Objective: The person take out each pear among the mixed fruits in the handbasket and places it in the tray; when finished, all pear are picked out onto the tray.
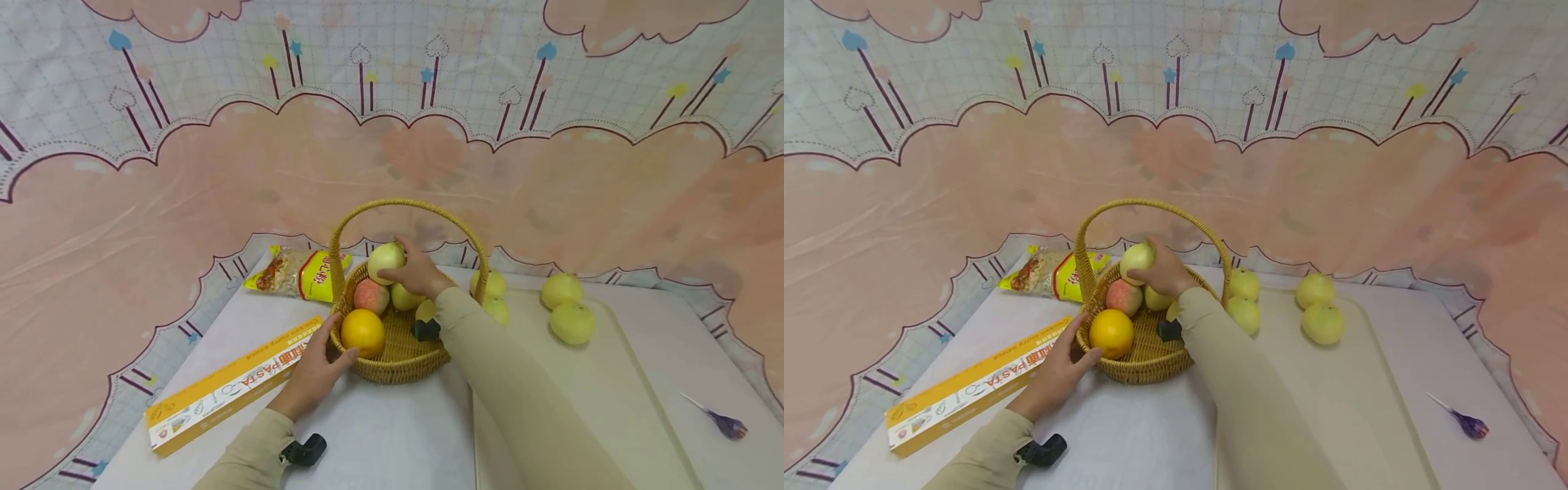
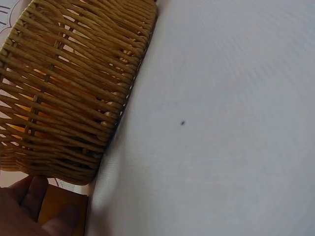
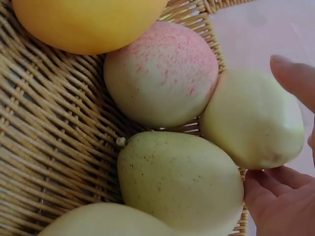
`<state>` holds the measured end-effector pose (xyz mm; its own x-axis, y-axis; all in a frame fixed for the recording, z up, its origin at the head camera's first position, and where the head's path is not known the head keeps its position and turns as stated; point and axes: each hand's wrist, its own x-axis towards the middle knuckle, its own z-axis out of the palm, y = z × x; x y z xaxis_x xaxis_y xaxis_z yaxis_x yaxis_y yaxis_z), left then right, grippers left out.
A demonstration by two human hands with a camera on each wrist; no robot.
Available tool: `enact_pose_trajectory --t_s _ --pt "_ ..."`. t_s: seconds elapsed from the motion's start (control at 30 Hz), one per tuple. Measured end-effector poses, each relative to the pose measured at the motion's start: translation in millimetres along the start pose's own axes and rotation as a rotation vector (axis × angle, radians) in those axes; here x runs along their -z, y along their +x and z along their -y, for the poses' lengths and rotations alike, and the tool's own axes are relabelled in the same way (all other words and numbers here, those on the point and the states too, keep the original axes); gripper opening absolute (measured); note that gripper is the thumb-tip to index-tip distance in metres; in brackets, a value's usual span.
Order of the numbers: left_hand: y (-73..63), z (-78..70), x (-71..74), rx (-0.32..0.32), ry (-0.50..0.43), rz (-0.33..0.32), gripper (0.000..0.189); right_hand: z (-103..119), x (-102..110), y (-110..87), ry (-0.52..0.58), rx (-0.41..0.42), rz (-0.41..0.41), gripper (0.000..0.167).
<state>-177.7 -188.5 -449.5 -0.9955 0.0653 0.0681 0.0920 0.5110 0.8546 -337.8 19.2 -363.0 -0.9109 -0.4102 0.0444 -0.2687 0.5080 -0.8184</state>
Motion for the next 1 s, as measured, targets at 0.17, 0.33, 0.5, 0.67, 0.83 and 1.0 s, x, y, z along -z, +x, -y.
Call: enact_pose_trajectory --t_s 0.17,0.33,0.5,0.67,0.83,1.0 --pt "1.6 -1.5 -0.3 -0.016 -0.01 -0.008 0.081 3 -1 2.9 0.012 -0.048 -0.043 0.091" --pt "2.2 -2.6 0.4 -0.022 -0.01 -0.008 0.08 3 -3 5.0 0.004 -0.047 -0.078 0.082" --pt "2.0 -2.6 0.7 -0.015 -0.008 -0.007 0.08 4 -6 5.1 0.042 -0.045 -0.073 0.081" --pt "1.5 -2.2 0.6 -0.008 -0.016 -0.005 0.081 5 -10 3.7 0.039 0.001 -0.063 0.081" --pt "1.8 -2.2 0.6 -0.01 -0.02 -0.007 0.08 5 -8 1.2 -0.008 0.081 -0.062 0.078" --pt "2.4 -1.8 -0.5 -0.002 -0.013 -0.008 0.08 11 0 -7.3 -0.035 0.157 -0.038 0.079"
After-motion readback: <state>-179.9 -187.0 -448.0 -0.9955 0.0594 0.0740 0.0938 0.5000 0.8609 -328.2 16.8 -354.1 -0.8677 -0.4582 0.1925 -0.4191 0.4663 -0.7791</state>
